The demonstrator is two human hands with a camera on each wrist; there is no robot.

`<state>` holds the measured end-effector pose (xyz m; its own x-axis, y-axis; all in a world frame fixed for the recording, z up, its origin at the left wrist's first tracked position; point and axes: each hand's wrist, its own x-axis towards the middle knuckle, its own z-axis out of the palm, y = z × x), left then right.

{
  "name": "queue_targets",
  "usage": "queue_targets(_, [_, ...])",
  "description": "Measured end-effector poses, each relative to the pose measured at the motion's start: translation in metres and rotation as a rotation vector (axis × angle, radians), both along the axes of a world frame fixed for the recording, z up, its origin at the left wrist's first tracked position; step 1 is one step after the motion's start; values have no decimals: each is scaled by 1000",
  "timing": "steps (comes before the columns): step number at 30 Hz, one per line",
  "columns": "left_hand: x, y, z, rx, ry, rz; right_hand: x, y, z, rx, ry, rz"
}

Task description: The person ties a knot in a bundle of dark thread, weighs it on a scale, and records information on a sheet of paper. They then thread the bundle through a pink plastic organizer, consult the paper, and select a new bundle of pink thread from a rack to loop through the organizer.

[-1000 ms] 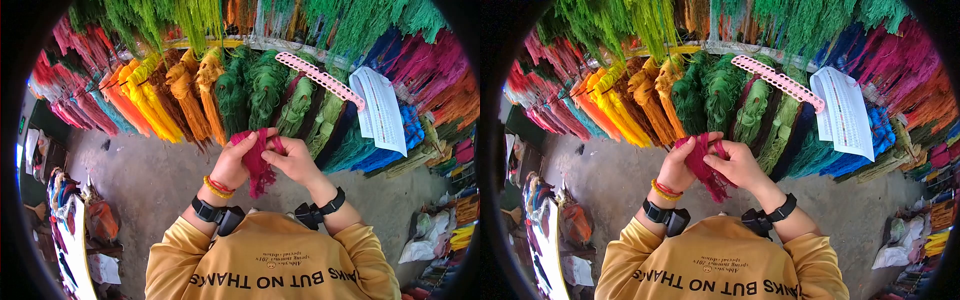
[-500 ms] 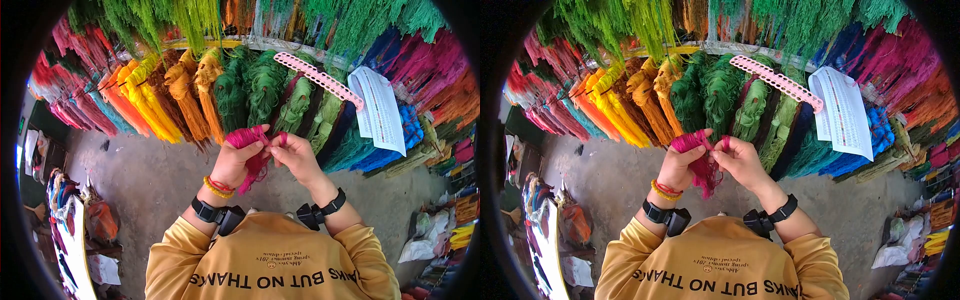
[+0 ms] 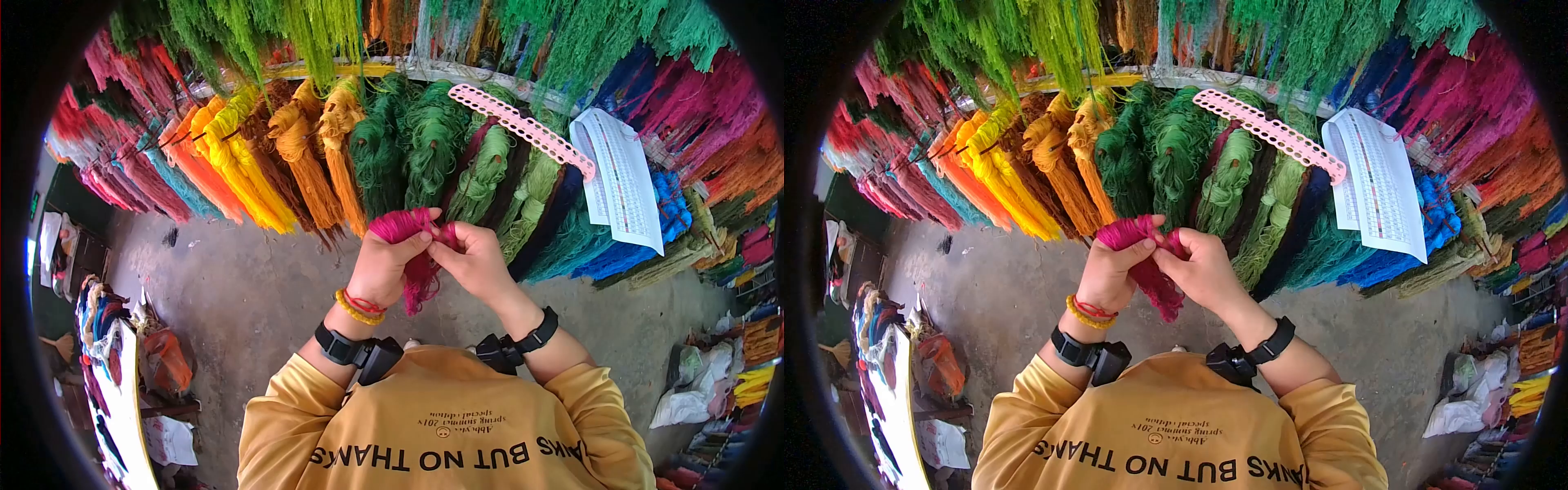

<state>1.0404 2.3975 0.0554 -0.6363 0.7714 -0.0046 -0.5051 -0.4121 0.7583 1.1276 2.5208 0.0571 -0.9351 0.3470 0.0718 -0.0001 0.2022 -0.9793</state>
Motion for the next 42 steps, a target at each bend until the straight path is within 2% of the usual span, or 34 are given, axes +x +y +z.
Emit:
queue_targets(3, [0, -2, 0, 6, 8, 18, 0, -1, -5, -65, 80, 22])
queue_targets(9, [0, -4, 3, -50, 4, 66, 4, 0, 2, -125, 63, -7])
queue_targets(12, [-3, -5, 4, -11, -4, 44, 6, 1, 6, -386, 69, 61])
queue_targets(18, [-2, -5, 8, 5, -48, -58, 13, 11, 5, -762, -26, 319])
queue_targets(21, [-3, -6, 1, -9, -46, -132, 16, 24, 4, -742, -81, 495])
queue_targets(24, [-10, -8, -9, 55, 6, -224, 19, 25, 16, -1291, 327, 386])
queue_targets(25, [-11, -9, -9, 87, 30, -257, 20, 31, 24, -1212, 413, 361])
queue_targets(27, [-5, -8, 0, 75, -86, -201, 19, 40, 28, -1190, 476, 345])
queue_targets(30, [0, -3, 10, 77, -161, -185, 17, 37, 21, -719, 122, 117])
queue_targets(31, [2, -1, 11, 80, -171, -190, 14, 22, 28, -522, -17, -18])
queue_targets(33, [4, 3, 6, 58, -84, -206, 10, 4, 22, -303, 14, 18])
queue_targets(37, [3, 3, 7, -22, 30, -174, 4, 2, 7, -233, 78, 26])
queue_targets(42, [3, 1, 8, 27, -48, -204, 3, 3, 1, -134, 105, 34])
